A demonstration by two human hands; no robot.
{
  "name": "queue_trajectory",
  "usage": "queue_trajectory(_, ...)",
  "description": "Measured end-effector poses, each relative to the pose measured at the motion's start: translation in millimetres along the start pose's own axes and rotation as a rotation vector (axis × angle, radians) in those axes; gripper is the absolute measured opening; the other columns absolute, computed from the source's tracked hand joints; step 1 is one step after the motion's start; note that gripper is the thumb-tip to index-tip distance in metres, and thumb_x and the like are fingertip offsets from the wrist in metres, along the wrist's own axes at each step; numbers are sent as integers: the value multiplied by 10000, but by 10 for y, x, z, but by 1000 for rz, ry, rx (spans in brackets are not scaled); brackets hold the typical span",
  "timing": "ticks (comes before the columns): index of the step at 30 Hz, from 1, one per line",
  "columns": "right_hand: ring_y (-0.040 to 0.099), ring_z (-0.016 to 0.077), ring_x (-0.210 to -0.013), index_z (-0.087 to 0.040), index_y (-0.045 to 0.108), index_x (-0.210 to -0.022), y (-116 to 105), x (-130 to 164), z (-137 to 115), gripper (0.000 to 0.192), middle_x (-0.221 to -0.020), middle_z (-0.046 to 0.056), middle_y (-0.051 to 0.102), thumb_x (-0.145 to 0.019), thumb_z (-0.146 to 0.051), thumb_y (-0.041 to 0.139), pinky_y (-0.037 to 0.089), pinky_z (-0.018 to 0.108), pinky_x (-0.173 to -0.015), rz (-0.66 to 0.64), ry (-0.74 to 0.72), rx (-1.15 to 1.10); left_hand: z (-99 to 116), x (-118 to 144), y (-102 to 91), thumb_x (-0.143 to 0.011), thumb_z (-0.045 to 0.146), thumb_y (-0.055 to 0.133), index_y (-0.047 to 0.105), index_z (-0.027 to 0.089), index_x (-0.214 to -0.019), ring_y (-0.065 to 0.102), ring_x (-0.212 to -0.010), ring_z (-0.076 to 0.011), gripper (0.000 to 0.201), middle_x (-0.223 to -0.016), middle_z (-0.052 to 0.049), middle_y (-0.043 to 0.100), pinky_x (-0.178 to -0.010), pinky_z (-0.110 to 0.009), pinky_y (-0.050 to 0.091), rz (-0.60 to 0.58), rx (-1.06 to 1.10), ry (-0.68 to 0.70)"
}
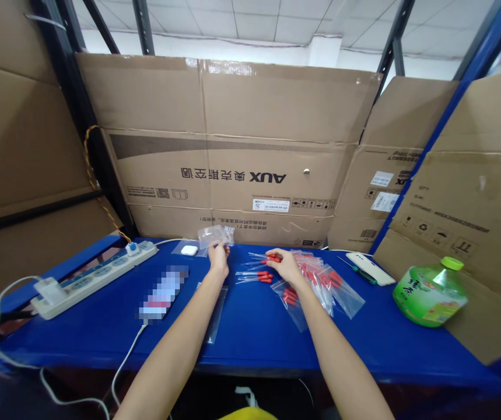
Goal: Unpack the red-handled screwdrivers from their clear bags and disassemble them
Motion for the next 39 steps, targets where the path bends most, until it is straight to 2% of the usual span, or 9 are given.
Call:
queue_trajectory(3,706,206,-839,-197,749,-928,100,39,18,251,-909,36,764,-681,-200,703,546,368,-840,-65,-35,124,-4,44,21,-738,90,618,478,200,-883,535,-504,-44,229,-647,72,564,-545,-161,422,-15,21,-18)
queue_trajectory(9,714,221,-817,-233,770,-891,212,100,-39,206,-885,24,777,-748,-153,647,549,366,-813,-138,-108,296,-69,207,167,-697,89,616,509,188,-860,537,-511,-60,219,-641,56,575,-536,-176,414,-126,29,-70)
queue_trajectory(13,725,218,-846,-232,769,-886,211,99,-53,222,-905,22,784,-782,-125,605,553,357,-832,-141,-88,328,-83,266,227,-679,94,637,522,183,-867,544,-523,-61,237,-649,52,585,-542,-175,416,-183,28,-92)
queue_trajectory(20,725,179,-945,-195,751,-958,163,67,-85,364,-987,38,778,-778,-5,497,537,318,-918,-79,-96,374,-133,300,287,-675,97,645,528,175,-840,547,-531,-66,217,-646,40,592,-557,-187,428,-244,14,-129)
queue_trajectory(28,711,227,-985,-230,760,-963,151,88,-54,304,-1024,44,773,-852,-83,518,508,377,-955,-66,-94,448,-192,400,414,-641,111,686,591,162,-868,587,-582,-93,252,-654,16,627,-595,-207,440,-374,-8,-171)
queue_trajectory(31,697,241,-1014,-241,741,-1040,111,88,-161,225,-1054,52,764,-897,-218,569,487,401,-981,13,-119,382,-221,445,456,-634,139,732,620,175,-947,605,-623,-103,335,-686,10,654,-638,-217,448,-432,-24,-180)
queue_trajectory(34,687,231,-1032,-241,687,-1158,117,88,-295,305,-1094,58,748,-929,-413,580,496,376,-961,45,-130,125,-213,513,515,-638,196,783,655,191,-978,633,-733,-116,363,-810,-6,703,-711,-230,459,-530,-85,-127)
queue_trajectory(36,695,217,-966,-231,657,-1185,179,90,-355,387,-1020,51,751,-922,-504,576,519,338,-892,5,-116,-74,-181,580,568,-649,241,810,688,193,-965,642,-826,-134,342,-929,-22,727,-749,-237,457,-615,-173,-43)
queue_trajectory(39,681,194,-764,-213,644,-1132,273,99,-380,449,-816,16,730,-830,-543,687,524,287,-724,-52,-59,-259,-138,687,653,-683,307,818,728,177,-957,638,-873,-157,316,-986,-42,741,-791,-253,455,-735,-288,77)
Point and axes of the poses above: each hand's wrist, its own x-axis away from the middle knuckle, its own y-axis out of the palm, z = x × y, the point moved 7 cm from there along -x, towards the middle knuckle
